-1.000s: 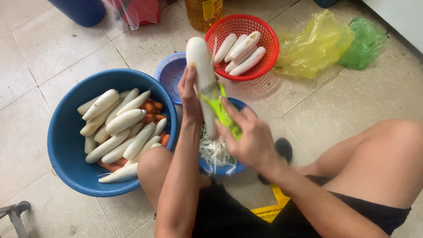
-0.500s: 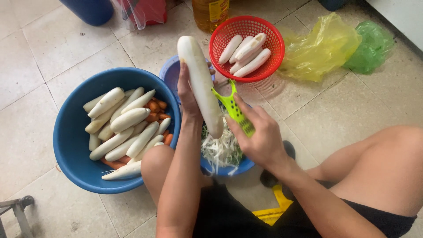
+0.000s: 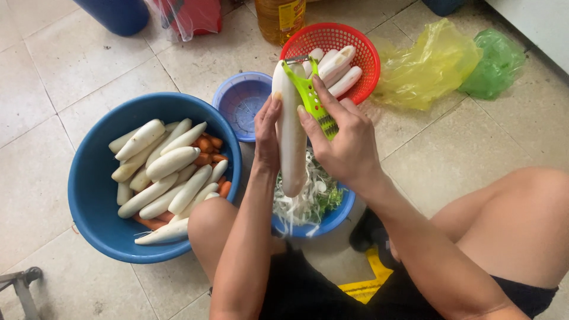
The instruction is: Peel white radishes into a bowl using a hand peeler.
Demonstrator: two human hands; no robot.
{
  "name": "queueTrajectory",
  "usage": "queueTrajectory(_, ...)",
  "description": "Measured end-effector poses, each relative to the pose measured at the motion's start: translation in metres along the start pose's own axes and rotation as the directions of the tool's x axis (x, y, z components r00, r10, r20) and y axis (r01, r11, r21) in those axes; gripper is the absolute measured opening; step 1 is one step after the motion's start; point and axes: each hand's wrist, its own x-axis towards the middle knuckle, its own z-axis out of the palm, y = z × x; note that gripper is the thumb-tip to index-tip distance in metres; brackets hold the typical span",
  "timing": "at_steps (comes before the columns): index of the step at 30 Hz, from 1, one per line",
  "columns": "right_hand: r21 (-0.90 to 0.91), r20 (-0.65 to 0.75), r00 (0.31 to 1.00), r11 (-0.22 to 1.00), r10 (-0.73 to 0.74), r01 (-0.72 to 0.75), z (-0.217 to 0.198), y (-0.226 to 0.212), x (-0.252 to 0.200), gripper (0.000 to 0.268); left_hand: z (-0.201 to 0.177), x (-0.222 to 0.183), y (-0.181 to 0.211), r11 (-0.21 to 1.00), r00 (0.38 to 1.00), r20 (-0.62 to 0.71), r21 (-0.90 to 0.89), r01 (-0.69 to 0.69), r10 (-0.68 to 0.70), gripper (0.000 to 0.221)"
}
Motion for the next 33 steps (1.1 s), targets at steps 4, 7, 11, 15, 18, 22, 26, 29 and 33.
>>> queueTrajectory(4,-0.075,0.142,0.982,0.991,0.125,-0.115,0.001,-0.013,-0.041,0.059,0.0,0.007,0.005,0.998,0.995,-0.089,-0.045,-0.054,0.05,0.044)
queueTrajectory(7,-0.088,0.263,0.939,0.974,0.223,-0.207,0.004,-0.007,-0.114,0.061,-0.004,0.017,0.026,0.982,0.953,-0.248,0.121,-0.145,0.172,0.05)
queueTrajectory(11,-0.1,0.356,0.882,0.951,0.309,-0.293,-0.009,-0.002,-0.137,0.06,-0.007,0.03,0.036,0.973,0.92,-0.347,-0.077,-0.22,0.181,0.056)
queueTrajectory(15,-0.024,0.196,0.95,0.969,0.245,-0.245,-0.017,-0.004,-0.108,0.056,-0.015,0.025,0.029,0.987,0.942,-0.319,-0.081,-0.139,0.106,0.062)
queueTrajectory(18,-0.018,0.137,0.973,0.983,0.184,-0.183,-0.016,-0.004,-0.077,0.056,-0.006,0.019,0.023,0.992,0.974,-0.226,-0.12,-0.035,0.007,0.065)
queueTrajectory(22,-0.007,0.049,0.994,0.995,0.101,-0.1,-0.004,-0.003,-0.037,0.057,0.008,0.008,0.017,0.989,0.987,-0.151,-0.146,0.03,-0.052,0.058)
queueTrajectory(26,-0.005,-0.002,1.0,1.0,0.007,-0.007,0.004,0.002,-0.009,0.056,0.02,-0.001,0.02,0.979,0.994,-0.027,-0.18,0.101,-0.107,0.055)
queueTrajectory(29,0.012,-0.024,1.0,1.0,-0.01,0.01,0.002,-0.001,0.001,0.055,0.014,-0.002,0.012,0.992,0.998,-0.006,-0.112,0.066,-0.067,0.056)
queueTrajectory(33,-0.025,0.002,1.0,0.999,0.02,-0.02,-0.001,-0.001,0.004,0.056,0.006,0.0,0.008,0.998,0.999,-0.003,-0.033,0.048,-0.048,0.053)
